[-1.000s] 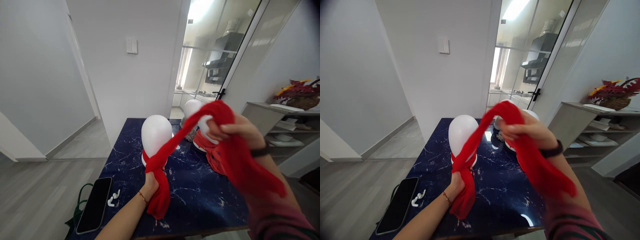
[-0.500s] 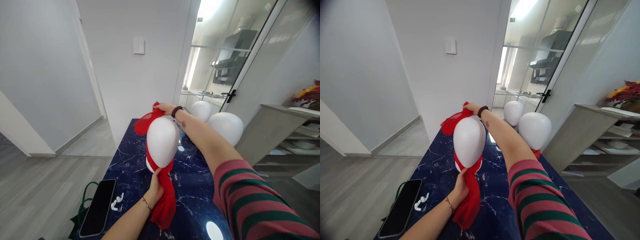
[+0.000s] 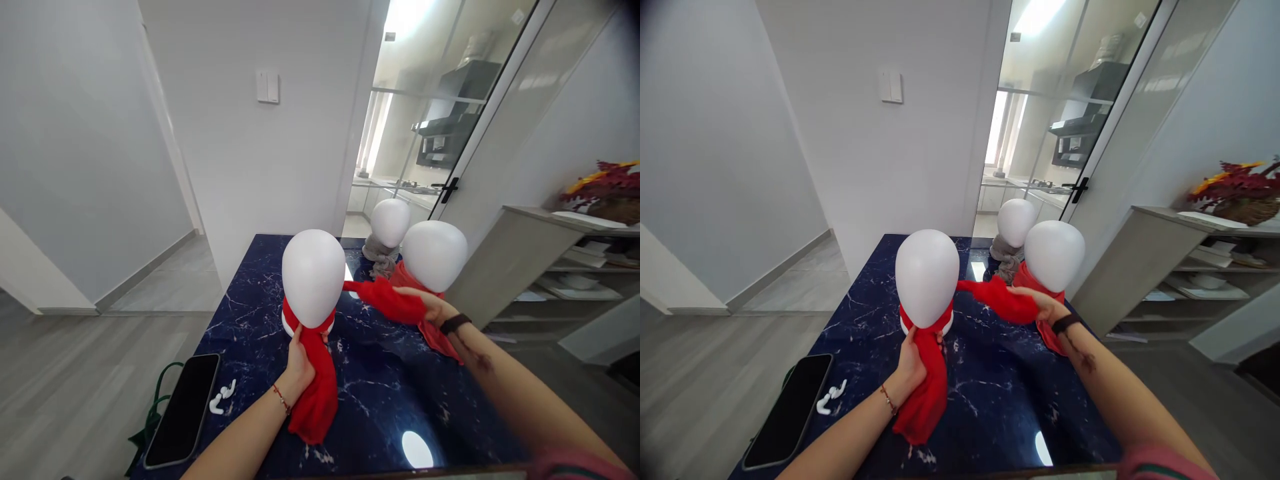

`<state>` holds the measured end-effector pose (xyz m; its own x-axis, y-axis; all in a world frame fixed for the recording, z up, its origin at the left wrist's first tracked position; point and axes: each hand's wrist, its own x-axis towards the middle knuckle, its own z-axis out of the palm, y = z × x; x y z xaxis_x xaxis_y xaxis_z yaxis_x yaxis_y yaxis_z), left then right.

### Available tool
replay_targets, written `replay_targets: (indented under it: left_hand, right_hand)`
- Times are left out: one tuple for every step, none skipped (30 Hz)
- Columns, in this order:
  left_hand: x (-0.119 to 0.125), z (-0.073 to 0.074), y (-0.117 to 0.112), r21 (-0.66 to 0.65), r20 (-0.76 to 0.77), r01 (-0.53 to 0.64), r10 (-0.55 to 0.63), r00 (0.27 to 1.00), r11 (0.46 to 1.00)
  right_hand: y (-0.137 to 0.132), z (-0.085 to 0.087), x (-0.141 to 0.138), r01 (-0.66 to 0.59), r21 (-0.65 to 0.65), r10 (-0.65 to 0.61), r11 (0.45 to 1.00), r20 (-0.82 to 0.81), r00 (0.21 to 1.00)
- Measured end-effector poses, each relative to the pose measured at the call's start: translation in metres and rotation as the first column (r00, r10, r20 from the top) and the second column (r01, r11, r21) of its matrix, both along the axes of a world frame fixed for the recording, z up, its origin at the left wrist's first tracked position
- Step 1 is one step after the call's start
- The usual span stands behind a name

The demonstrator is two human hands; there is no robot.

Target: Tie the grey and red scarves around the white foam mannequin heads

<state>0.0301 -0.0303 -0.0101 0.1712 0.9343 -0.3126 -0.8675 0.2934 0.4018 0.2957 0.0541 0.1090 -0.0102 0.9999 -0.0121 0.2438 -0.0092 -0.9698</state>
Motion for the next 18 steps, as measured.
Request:
replay_targets:
  left_hand:
    - [0.000,-0.001,0.000,0.008,-0.002,-0.001,0.001,1.000,1.000]
    - [0.001,-0.002,0.001,0.022,-0.003,0.005,-0.005,1.000,1.000]
    - [0.001,-0.003,0.001,0.038,0.002,0.010,-0.010,1.000,0.999]
    - [0.002,-0.003,0.001,0.054,0.011,0.012,-0.013,1.000,0.998]
    - [0.002,-0.004,0.001,0.065,0.017,0.014,-0.015,1.000,0.998]
    - [0.001,-0.004,0.001,0.066,0.012,0.014,-0.014,1.000,0.998]
    - [0.000,-0.005,0.002,0.058,-0.006,0.012,-0.012,1.000,0.998]
    - [-0.001,-0.007,0.002,0.046,-0.034,0.016,-0.015,0.999,0.999]
    - [-0.004,-0.009,0.003,0.034,-0.068,0.027,-0.024,0.997,0.999]
    - [-0.006,-0.012,0.004,0.026,-0.099,0.044,-0.041,0.994,0.999]
    - [-0.009,-0.015,0.006,0.022,-0.121,0.058,-0.055,0.991,0.998]
    - [-0.011,-0.018,0.007,0.023,-0.132,0.074,-0.070,0.989,0.997]
    - [-0.013,-0.020,0.009,0.026,-0.139,0.083,-0.079,0.987,0.996]
    - [-0.014,-0.021,0.011,0.028,-0.149,0.086,-0.080,0.986,0.996]
    - [-0.014,-0.021,0.013,0.026,-0.163,0.081,-0.075,0.984,0.996]
    - [-0.013,-0.019,0.015,0.016,-0.178,0.071,-0.067,0.982,0.997]
    - [-0.012,-0.016,0.015,-0.003,-0.192,0.058,-0.057,0.980,0.998]
    - [-0.011,-0.011,0.016,-0.025,-0.203,0.039,-0.044,0.978,0.999]
  right_hand:
    - [-0.018,-0.005,-0.001,-0.136,-0.140,0.132,0.981,-0.034,0.991]
    - [-0.036,-0.011,-0.009,-0.306,-0.286,0.290,0.908,-0.099,0.952]
    - [-0.054,-0.017,-0.022,-0.484,-0.403,0.440,0.776,-0.203,0.875]
    - [-0.070,-0.024,-0.040,-0.613,-0.434,0.542,0.660,-0.290,0.789]
    - [-0.084,-0.033,-0.062,-0.677,-0.395,0.600,0.621,-0.315,0.735]
    - [-0.095,-0.042,-0.085,-0.708,-0.325,0.639,0.627,-0.305,0.706]
    - [-0.103,-0.053,-0.108,-0.713,-0.264,0.652,0.650,-0.289,0.701]
    - [-0.108,-0.065,-0.130,-0.713,-0.245,0.657,0.657,-0.277,0.701]
    - [-0.110,-0.077,-0.149,-0.700,-0.238,0.642,0.674,-0.282,0.713]
    - [-0.110,-0.088,-0.164,-0.670,-0.231,0.604,0.705,-0.299,0.739]
    - [-0.108,-0.098,-0.175,-0.641,-0.234,0.556,0.731,-0.339,0.759]
    - [-0.105,-0.106,-0.183,-0.618,-0.238,0.506,0.750,-0.395,0.767]
    - [-0.102,-0.112,-0.187,-0.609,-0.244,0.466,0.755,-0.454,0.760]
    - [-0.100,-0.117,-0.188,-0.617,-0.247,0.442,0.747,-0.509,0.739]
    - [-0.098,-0.120,-0.188,-0.637,-0.246,0.434,0.730,-0.554,0.711]
    - [-0.096,-0.121,-0.186,-0.659,-0.241,0.437,0.712,-0.582,0.686]
    - [-0.096,-0.122,-0.184,-0.674,-0.232,0.447,0.701,-0.594,0.669]
    - [-0.095,-0.121,-0.182,-0.678,-0.223,0.452,0.700,-0.597,0.663]
